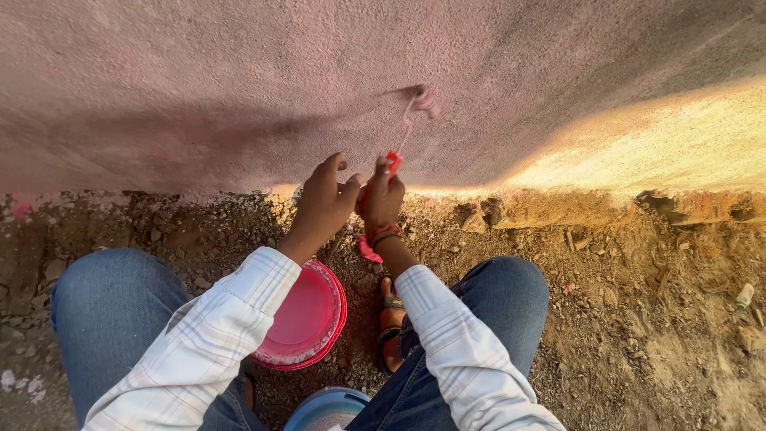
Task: The person sits on the ground in front of an exterior wall and paints it pink using a small paint roller, repeatedly dipping the roller into a pink bucket of paint and rolling it onto the wall surface, working across different sections of the wall.
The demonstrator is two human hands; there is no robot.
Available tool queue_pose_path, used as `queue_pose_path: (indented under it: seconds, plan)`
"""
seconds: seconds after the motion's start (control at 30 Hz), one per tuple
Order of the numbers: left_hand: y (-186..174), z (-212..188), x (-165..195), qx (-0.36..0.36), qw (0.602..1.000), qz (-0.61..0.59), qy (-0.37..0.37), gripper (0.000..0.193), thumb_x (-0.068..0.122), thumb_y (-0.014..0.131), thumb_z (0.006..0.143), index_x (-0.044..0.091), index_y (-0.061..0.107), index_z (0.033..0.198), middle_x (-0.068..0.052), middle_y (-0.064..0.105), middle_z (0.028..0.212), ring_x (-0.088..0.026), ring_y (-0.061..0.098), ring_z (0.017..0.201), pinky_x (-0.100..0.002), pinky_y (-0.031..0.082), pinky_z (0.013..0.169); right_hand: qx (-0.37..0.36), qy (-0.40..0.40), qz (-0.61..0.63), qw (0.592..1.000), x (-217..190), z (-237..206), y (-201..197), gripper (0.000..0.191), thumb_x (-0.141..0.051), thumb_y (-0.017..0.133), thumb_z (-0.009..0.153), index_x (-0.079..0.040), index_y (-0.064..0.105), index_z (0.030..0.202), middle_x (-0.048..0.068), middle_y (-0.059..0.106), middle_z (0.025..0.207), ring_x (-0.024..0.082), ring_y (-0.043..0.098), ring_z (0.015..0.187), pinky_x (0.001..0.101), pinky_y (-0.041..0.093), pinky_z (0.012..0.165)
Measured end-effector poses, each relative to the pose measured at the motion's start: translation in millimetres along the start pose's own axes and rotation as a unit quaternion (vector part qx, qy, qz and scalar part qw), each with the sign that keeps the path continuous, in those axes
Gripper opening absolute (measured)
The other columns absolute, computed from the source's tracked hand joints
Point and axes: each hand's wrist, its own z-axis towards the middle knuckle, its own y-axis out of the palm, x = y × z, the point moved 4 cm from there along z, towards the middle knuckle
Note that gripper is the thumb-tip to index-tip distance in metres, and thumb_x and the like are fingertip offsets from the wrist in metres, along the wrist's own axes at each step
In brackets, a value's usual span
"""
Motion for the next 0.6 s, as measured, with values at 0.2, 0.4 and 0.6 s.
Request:
queue_pose_path:
  seconds: [0.2,0.4,0.6]
  plan:
    - [-10.3,6.3,-5.2,0.013,1.000,0.009,0.003,0.058,0.025,0.062,0.100,-0.010,0.045,0.143,-0.030,0.053,0.142,-0.031,0.073,0.104,-0.041,0.058,0.088,0.052,-0.210,-0.017,0.976,-78.1,52.9,-44.2,0.057,-0.059,0.050,0.100,-0.005,0.066,0.097,-0.005,0.049,0.050,0.003,0.050,0.035,0.0224,0.044,0.028]
    - [-12.7,0.5,1.5,-0.028,0.999,0.012,-0.019,0.061,0.026,0.061,0.099,-0.008,0.042,0.145,-0.030,0.051,0.145,-0.034,0.071,0.109,-0.043,0.058,0.089,0.072,-0.245,-0.162,0.953,-134.7,97.6,-109.8,0.050,-0.052,0.051,0.106,-0.006,0.061,0.089,-0.003,0.054,0.059,0.005,0.051,0.041,0.0247,0.044,0.033]
    - [-7.0,-0.9,12.8,-0.030,0.999,0.007,-0.011,0.064,0.028,0.060,0.099,-0.009,0.040,0.147,-0.032,0.049,0.146,-0.036,0.069,0.113,-0.043,0.058,0.089,0.029,-0.112,-0.241,0.964,17.5,54.9,-83.3,0.053,-0.054,0.044,0.106,-0.008,0.062,0.087,-0.004,0.051,0.056,0.006,0.043,0.044,0.0243,0.036,0.038]
